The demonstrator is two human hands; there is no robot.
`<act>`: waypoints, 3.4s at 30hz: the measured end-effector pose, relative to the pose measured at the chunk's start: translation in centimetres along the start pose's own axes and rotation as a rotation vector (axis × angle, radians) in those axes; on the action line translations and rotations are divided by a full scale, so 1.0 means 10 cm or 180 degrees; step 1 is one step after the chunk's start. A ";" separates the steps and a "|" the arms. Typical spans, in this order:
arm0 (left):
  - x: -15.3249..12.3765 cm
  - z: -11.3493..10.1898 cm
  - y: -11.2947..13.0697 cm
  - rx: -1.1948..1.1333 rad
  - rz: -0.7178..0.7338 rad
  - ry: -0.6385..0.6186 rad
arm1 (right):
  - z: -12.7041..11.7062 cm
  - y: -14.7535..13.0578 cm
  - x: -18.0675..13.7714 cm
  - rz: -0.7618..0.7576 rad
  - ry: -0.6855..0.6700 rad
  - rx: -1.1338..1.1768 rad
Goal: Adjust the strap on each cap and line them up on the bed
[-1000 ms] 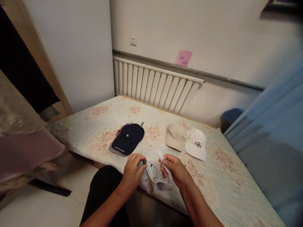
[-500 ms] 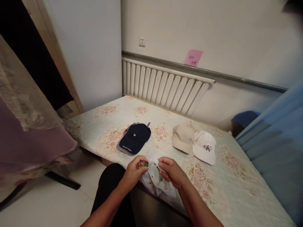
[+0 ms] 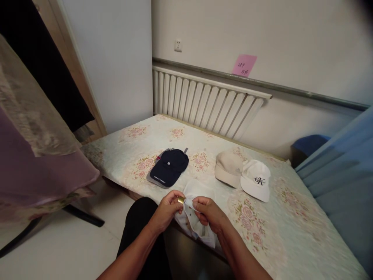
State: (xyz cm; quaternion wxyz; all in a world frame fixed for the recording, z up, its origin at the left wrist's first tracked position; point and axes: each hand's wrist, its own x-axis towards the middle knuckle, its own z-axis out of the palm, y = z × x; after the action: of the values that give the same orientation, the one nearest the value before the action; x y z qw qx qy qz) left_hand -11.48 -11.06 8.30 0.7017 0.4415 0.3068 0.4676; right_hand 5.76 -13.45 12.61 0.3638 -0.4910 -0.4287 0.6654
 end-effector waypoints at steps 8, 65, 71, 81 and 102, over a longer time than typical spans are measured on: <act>-0.01 0.03 -0.01 -0.0222 -0.0006 -0.0132 | 0.03 0.04 0.01 0.0111 -0.0046 0.0030; -0.01 0.03 -0.04 0.0451 -0.0122 -0.0243 | -0.17 0.04 -0.54 -0.0090 0.0062 -0.0691; 0.00 0.02 -0.03 0.0520 -0.0152 -0.0295 | -0.34 0.10 -0.33 -0.0102 0.0462 -0.0884; -0.08 0.05 0.22 0.0846 -0.0167 -0.0180 | -0.37 0.03 -0.25 -0.0151 0.0347 -0.1049; -0.03 -0.01 0.25 -0.0605 -0.1309 -0.0187 | -0.37 0.00 -0.27 -0.0152 0.0331 -0.0840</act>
State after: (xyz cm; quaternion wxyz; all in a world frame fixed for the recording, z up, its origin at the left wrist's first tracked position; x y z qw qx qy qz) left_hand -12.61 -10.91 10.52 0.8293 0.3150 0.3243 0.3285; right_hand 10.04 -15.10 12.96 0.3336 -0.5581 -0.5046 0.5680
